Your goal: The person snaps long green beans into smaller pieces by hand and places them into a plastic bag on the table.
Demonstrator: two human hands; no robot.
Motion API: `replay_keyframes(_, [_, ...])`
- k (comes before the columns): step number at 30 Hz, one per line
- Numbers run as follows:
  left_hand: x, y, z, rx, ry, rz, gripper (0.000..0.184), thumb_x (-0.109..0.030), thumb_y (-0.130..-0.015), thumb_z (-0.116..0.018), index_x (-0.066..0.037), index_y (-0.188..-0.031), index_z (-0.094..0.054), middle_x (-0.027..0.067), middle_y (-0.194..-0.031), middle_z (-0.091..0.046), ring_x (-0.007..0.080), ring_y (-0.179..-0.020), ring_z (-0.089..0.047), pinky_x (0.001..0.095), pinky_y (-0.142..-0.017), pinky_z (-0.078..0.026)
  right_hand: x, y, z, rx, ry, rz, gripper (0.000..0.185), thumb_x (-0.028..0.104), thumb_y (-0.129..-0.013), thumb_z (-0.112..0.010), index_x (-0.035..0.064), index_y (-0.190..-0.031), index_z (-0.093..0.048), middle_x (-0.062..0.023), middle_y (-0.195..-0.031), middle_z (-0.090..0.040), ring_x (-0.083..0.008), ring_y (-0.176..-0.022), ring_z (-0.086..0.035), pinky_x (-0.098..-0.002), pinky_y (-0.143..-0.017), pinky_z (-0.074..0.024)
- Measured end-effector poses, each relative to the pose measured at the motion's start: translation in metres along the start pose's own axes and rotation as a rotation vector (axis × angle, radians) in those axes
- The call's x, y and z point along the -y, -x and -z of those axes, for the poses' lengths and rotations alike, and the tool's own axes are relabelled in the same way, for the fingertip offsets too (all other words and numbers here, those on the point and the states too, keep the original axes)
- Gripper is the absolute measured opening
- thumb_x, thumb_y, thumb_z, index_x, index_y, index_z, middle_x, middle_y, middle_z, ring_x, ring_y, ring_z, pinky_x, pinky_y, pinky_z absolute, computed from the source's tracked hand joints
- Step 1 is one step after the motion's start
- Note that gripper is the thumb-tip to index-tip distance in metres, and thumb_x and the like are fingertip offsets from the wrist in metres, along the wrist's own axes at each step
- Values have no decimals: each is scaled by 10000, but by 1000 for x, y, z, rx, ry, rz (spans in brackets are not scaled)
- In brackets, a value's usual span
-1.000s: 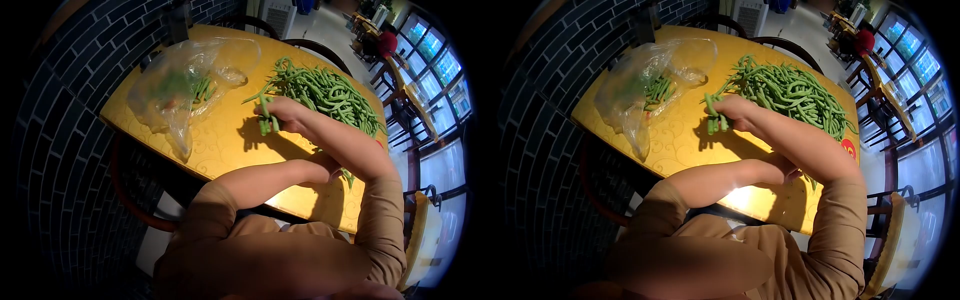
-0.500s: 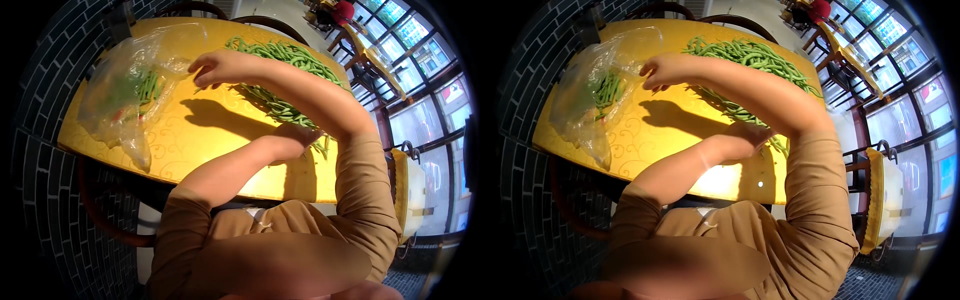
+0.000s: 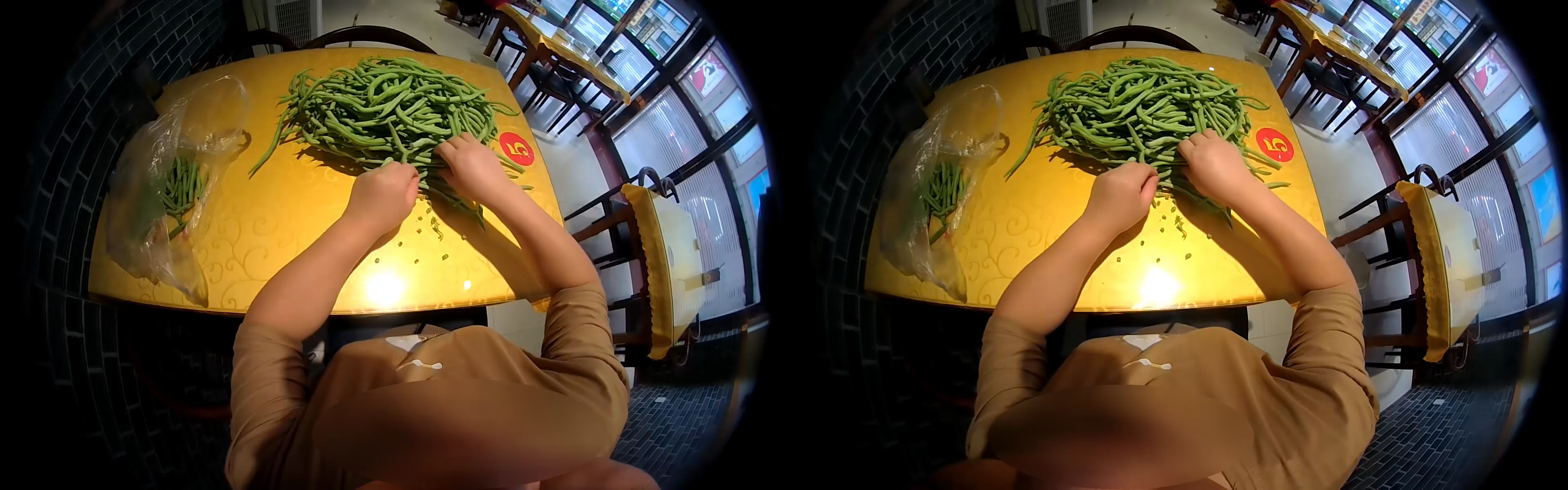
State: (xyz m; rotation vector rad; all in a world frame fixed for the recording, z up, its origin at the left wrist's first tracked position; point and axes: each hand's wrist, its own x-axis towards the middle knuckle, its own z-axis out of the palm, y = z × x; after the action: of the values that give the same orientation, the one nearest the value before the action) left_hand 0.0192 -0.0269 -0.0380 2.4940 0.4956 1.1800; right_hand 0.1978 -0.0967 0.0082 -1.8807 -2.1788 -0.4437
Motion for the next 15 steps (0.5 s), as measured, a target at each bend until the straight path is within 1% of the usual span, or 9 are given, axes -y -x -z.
replay_keyframes(1, [0, -2, 2, -80, -12, 51, 57, -108, -780, -568, -56, -760, -578, 109, -713, -587, 314, -647, -584, 404, -580, -474, 1, 2, -6, -14, 54, 4, 236, 115, -654, -680, 54, -857, -575, -90, -812, -555, -277, -841, -535, -369, -691, -469])
replay_keyframes(3, [3, -3, 5, -41, -81, 147, 76, -130, -783, -570, -57, -773, -591, 111, -710, -605, 314, -630, -589, 398, -573, -477, 1, 4, -13, -41, 163, 14, 221, 123, -654, -679, 48, -828, -567, -92, -792, -545, -281, -819, -527, -372, -679, -467])
replay_keyframes(5, [4, -5, 7, 9, -115, 210, 83, -129, -783, -575, -53, -786, -608, 113, -715, -615, 298, -640, -595, 377, -583, -477, 0, 5, -11, -85, 92, 21, 167, 121, -672, -657, 50, -798, -574, -89, -772, -542, -275, -793, -530, -363, -657, -469])
replay_keyframes(7, [2, -4, 6, 43, -129, 228, 96, -132, -785, -570, -50, -806, -615, 115, -724, -619, 299, -646, -596, 379, -588, -478, -2, 7, -5, -126, 26, 28, 117, 118, -689, -635, 52, -769, -581, -86, -753, -539, -270, -767, -534, -354, -636, -470])
replay_keyframes(8, [1, -4, 6, 58, -135, 238, 103, -134, -786, -568, -49, -816, -618, 116, -728, -622, 299, -649, -596, 380, -591, -478, -2, 8, 0, -155, -26, 1, 116, 113, -702, -632, 57, -793, -588, -87, -756, -541, -273, -763, -538, -358, -627, -472])
replay_keyframes(11, [-1, -4, 5, 0, -82, 177, 124, -111, -783, -571, -57, -877, -631, 118, -734, -624, 294, -635, -596, 361, -575, -476, -4, 14, 11, -266, -183, -51, 147, 96, -737, -626, 68, -878, -598, -94, -781, -546, -281, -744, -547, -367, -607, -470])
replay_keyframes(13, [-6, -5, 4, -65, -21, 132, 153, -100, -793, -573, -60, -928, -631, 96, -700, -616, 226, -591, -592, 317, -548, -465, -11, 16, 14, -374, -291, -42, 199, 82, -757, -628, 70, -953, -590, -106, -819, -549, -289, -725, -552, -366, -603, -460])
replay_keyframes(14, [-8, -5, 4, -97, 10, 112, 169, -94, -798, -574, -61, -954, -632, 86, -682, -612, 192, -569, -590, 295, -534, -460, -14, 16, 13, -413, -340, -13, 227, 87, -792, -607, 77, -1018, -599, -102, -790, -553, -291, -703, -544, -374, -591, -457])
replay_keyframes(15, [-12, -5, 5, -63, 80, 177, 174, -94, -810, -572, -56, -970, -627, 63, -665, -601, 152, -555, -567, 269, -521, -444, -11, 17, 15, -402, -385, -26, 227, 85, -797, -603, 74, -1023, -594, -104, -792, -551, -289, -700, -540, -368, -591, -452])
